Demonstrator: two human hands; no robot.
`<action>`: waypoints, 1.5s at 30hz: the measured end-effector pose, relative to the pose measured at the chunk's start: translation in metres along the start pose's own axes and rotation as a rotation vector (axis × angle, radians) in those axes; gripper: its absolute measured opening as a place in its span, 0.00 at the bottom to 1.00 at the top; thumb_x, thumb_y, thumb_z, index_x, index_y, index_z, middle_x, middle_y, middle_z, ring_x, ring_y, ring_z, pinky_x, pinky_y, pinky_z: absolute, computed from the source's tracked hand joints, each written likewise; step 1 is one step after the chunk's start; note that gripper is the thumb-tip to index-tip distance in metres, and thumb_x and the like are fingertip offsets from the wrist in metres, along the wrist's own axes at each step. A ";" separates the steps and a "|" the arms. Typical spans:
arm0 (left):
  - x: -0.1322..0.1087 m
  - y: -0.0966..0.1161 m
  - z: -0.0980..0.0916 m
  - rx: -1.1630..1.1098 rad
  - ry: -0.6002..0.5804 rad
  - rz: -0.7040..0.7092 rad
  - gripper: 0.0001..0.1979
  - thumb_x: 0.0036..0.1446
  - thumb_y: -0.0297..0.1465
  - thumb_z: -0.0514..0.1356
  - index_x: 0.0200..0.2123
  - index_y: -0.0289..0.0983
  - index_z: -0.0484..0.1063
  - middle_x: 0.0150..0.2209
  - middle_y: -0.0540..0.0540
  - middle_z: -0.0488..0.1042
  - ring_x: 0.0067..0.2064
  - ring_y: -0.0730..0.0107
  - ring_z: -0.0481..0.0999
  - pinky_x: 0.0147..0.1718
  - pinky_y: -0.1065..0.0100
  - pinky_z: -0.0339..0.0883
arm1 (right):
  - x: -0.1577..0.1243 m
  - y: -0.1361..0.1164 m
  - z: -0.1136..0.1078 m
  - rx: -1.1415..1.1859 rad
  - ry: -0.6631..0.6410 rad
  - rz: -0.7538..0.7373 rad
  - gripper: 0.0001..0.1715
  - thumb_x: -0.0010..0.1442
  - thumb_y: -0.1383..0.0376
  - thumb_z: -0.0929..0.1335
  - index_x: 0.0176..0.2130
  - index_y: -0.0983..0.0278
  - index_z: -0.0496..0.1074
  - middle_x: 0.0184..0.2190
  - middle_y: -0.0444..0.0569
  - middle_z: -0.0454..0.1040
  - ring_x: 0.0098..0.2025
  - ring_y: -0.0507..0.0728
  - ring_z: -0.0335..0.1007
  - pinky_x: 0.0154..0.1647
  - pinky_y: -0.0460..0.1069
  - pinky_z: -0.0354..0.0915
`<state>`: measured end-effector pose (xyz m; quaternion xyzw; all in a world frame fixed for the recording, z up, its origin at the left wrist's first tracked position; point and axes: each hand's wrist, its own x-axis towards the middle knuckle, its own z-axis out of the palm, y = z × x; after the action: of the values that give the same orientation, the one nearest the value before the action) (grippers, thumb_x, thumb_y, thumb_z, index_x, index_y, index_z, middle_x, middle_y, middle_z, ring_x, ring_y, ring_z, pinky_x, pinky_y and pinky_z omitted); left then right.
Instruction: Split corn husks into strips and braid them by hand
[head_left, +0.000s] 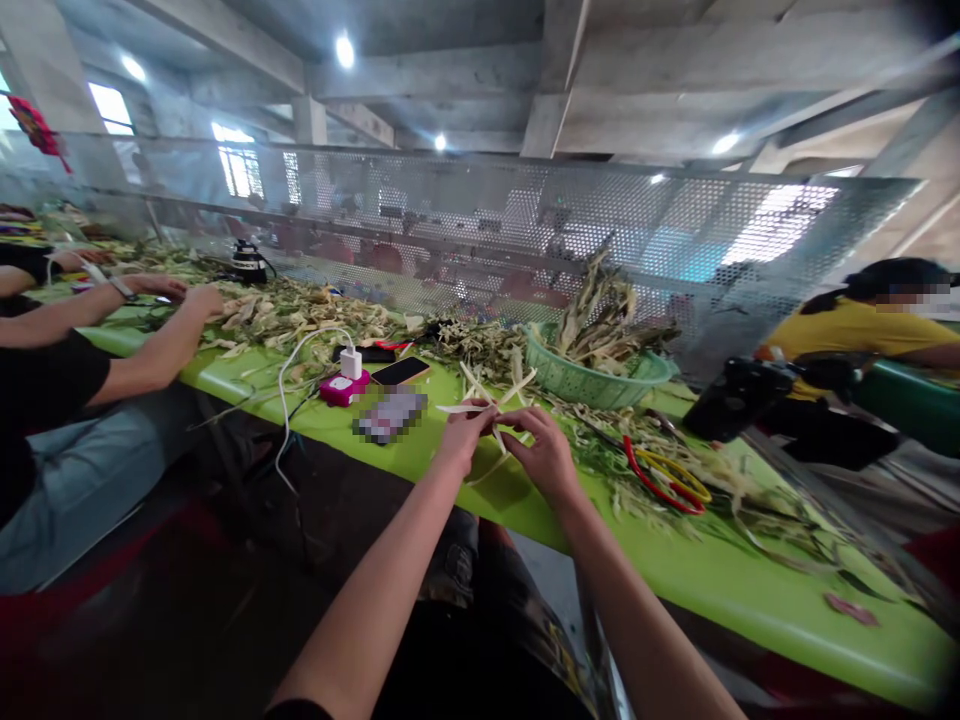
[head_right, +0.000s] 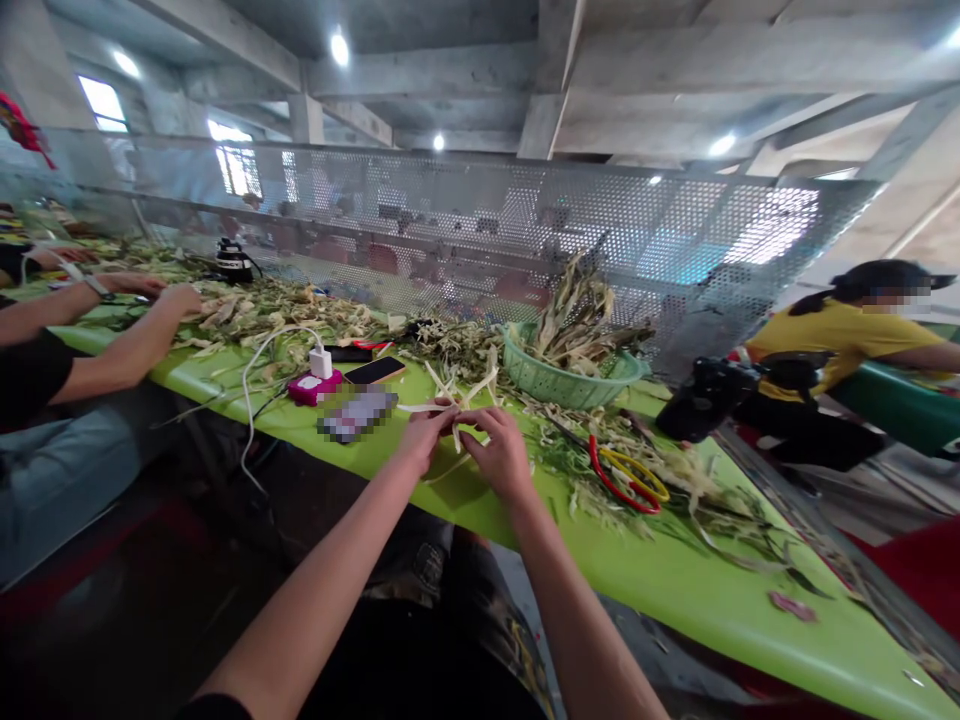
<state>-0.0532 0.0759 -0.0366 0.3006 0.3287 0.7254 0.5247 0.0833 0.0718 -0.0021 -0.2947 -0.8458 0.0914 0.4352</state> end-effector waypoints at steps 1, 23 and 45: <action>0.000 -0.001 0.000 0.008 0.002 -0.001 0.15 0.41 0.35 0.69 0.31 0.36 0.71 0.28 0.48 0.75 0.32 0.70 0.74 0.35 0.68 0.67 | 0.000 0.000 0.000 -0.003 -0.004 0.003 0.11 0.55 0.67 0.68 0.39 0.57 0.76 0.34 0.48 0.73 0.36 0.59 0.67 0.42 0.54 0.65; -0.019 0.014 0.009 0.369 -0.301 0.006 0.11 0.49 0.34 0.63 0.36 0.36 0.71 0.28 0.49 0.72 0.29 0.72 0.72 0.26 0.72 0.57 | -0.001 0.009 0.000 0.148 0.318 0.226 0.11 0.57 0.57 0.69 0.33 0.62 0.74 0.34 0.48 0.70 0.29 0.53 0.64 0.28 0.48 0.60; -0.016 0.009 0.007 0.490 -0.252 0.125 0.19 0.48 0.42 0.66 0.36 0.35 0.69 0.29 0.49 0.73 0.32 0.70 0.72 0.33 0.69 0.63 | -0.002 0.013 0.002 0.510 0.275 0.517 0.16 0.49 0.54 0.73 0.27 0.63 0.73 0.21 0.41 0.68 0.22 0.49 0.58 0.23 0.45 0.57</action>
<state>-0.0479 0.0598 -0.0268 0.5260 0.4072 0.6122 0.4274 0.0882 0.0819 -0.0100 -0.3901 -0.6274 0.3653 0.5664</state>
